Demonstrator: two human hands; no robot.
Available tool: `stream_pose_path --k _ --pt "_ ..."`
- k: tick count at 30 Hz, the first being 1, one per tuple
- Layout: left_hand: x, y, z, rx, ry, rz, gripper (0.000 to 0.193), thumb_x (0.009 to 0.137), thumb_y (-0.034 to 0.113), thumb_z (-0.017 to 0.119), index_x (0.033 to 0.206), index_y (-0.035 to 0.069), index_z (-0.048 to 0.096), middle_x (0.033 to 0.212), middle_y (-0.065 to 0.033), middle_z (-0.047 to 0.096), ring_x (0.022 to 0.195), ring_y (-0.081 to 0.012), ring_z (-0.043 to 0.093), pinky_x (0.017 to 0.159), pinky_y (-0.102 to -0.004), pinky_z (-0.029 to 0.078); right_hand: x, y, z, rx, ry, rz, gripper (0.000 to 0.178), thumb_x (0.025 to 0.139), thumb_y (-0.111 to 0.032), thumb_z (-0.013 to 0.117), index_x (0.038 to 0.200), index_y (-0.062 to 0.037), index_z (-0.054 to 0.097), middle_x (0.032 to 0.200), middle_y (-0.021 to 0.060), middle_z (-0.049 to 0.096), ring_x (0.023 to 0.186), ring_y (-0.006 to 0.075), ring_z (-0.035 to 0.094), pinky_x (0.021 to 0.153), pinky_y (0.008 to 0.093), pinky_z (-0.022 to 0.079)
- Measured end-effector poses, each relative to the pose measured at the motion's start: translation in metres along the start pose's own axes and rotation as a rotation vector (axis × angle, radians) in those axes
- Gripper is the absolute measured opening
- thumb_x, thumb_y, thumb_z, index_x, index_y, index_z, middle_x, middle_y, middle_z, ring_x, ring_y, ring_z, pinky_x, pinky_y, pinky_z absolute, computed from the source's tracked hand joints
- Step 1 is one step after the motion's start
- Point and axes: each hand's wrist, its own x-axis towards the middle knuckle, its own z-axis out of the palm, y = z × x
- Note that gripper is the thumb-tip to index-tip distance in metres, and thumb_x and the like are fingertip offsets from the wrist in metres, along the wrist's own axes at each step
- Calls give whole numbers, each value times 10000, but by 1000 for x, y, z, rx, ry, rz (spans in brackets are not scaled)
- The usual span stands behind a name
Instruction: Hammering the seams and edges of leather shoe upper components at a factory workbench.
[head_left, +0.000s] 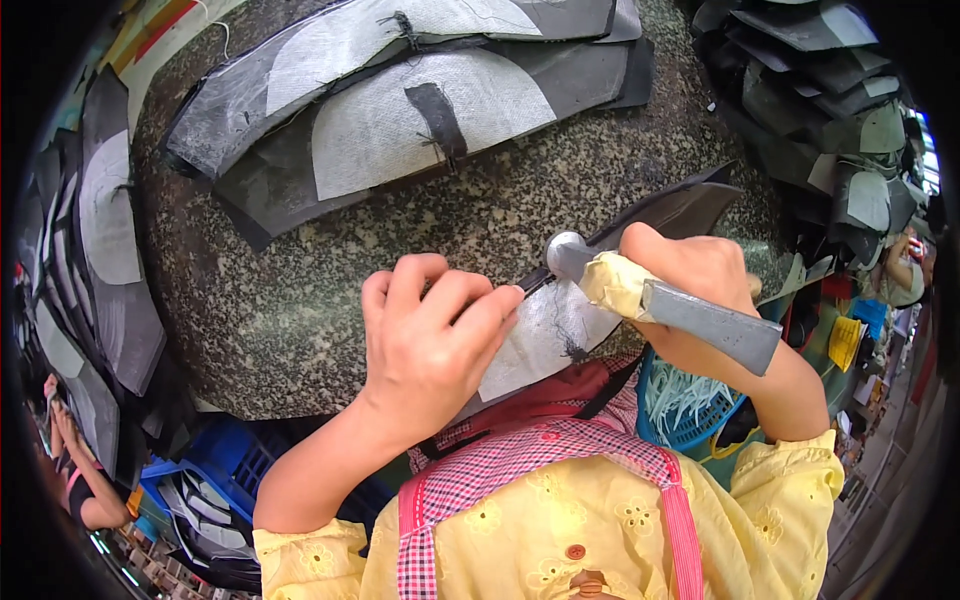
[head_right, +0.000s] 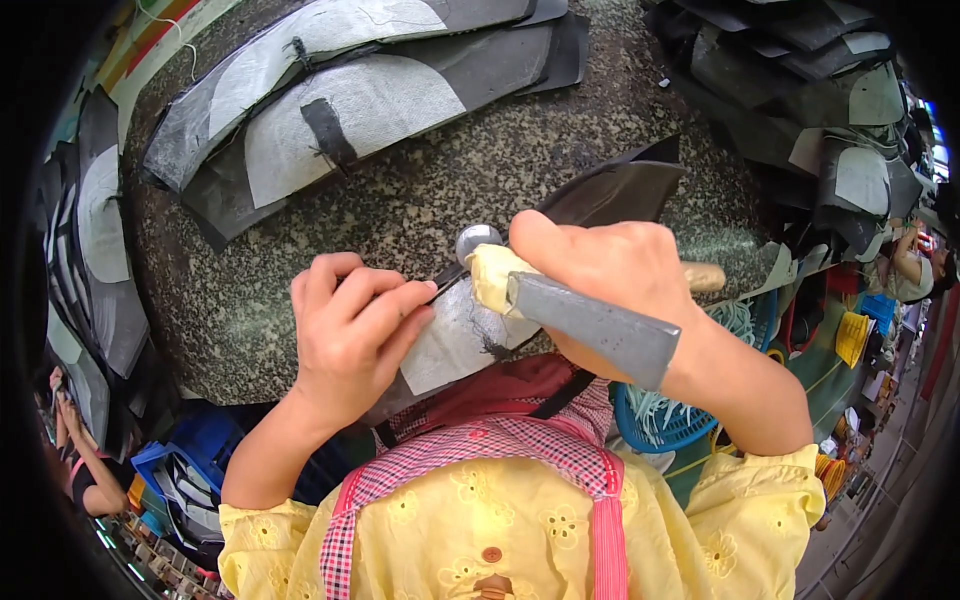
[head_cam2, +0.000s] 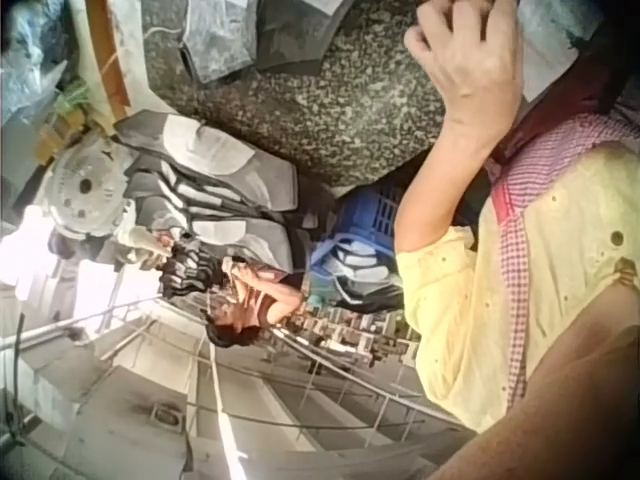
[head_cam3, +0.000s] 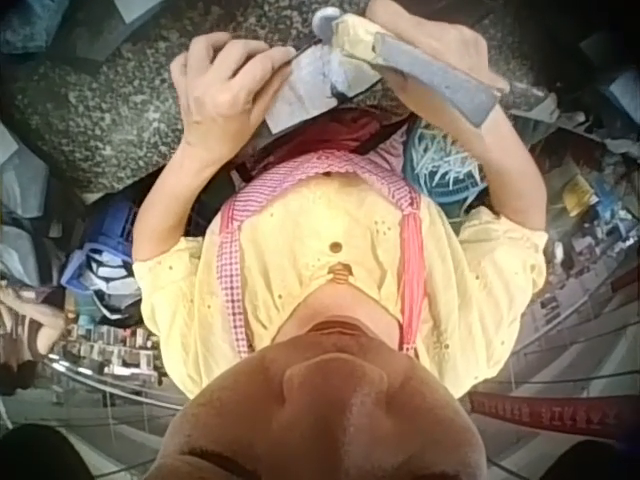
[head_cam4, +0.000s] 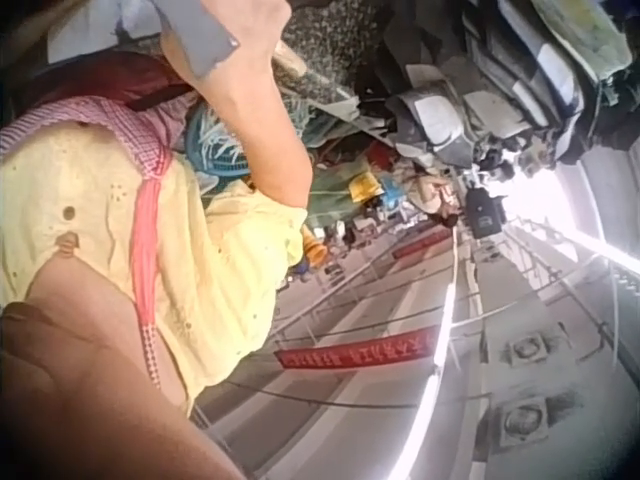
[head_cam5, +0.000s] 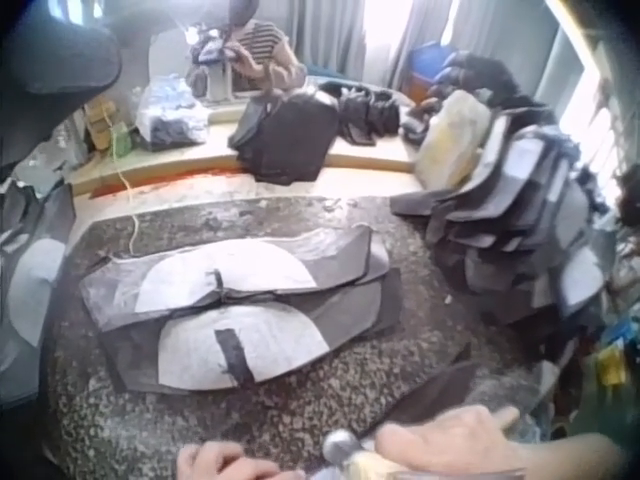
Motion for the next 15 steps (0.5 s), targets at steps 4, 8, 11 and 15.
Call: stream_pose_path --k 4,8,11,15 --pt "-8 15 -1 256 49 114 249 664 124 656 908 95 698 882 -1 607 873 -216 553 778 -378 380 4 -12 -2 -26 107 -102 263 737 -210 691 824 -87 476 597 74 551 514 267 605 453 359 458" --pt "-8 3 -5 61 11 12 230 699 114 659 926 98 691 887 -5 611 862 -216 558 768 -387 392 1 -22 7 -48 -74 -15 265 739 -209 689 834 -84 476 601 78 566 547 270 627 461 373 464" --pt "-18 -3 -6 26 10 -44 207 719 111 671 924 103 690 883 -3 613 854 -213 557 763 -383 391 7 -18 5 -74 -60 -30 273 729 -201 699 837 -84 478 606 84 570 539 269 625 455 369 462" --pt "-27 9 -5 311 101 114 213 707 115 734 914 102 685 878 7 622 832 -219 554 755 -380 394 8 -29 1 52 224 -113 265 725 -182 705 839 -86 485 619 91 584 530 265 623 453 364 458"
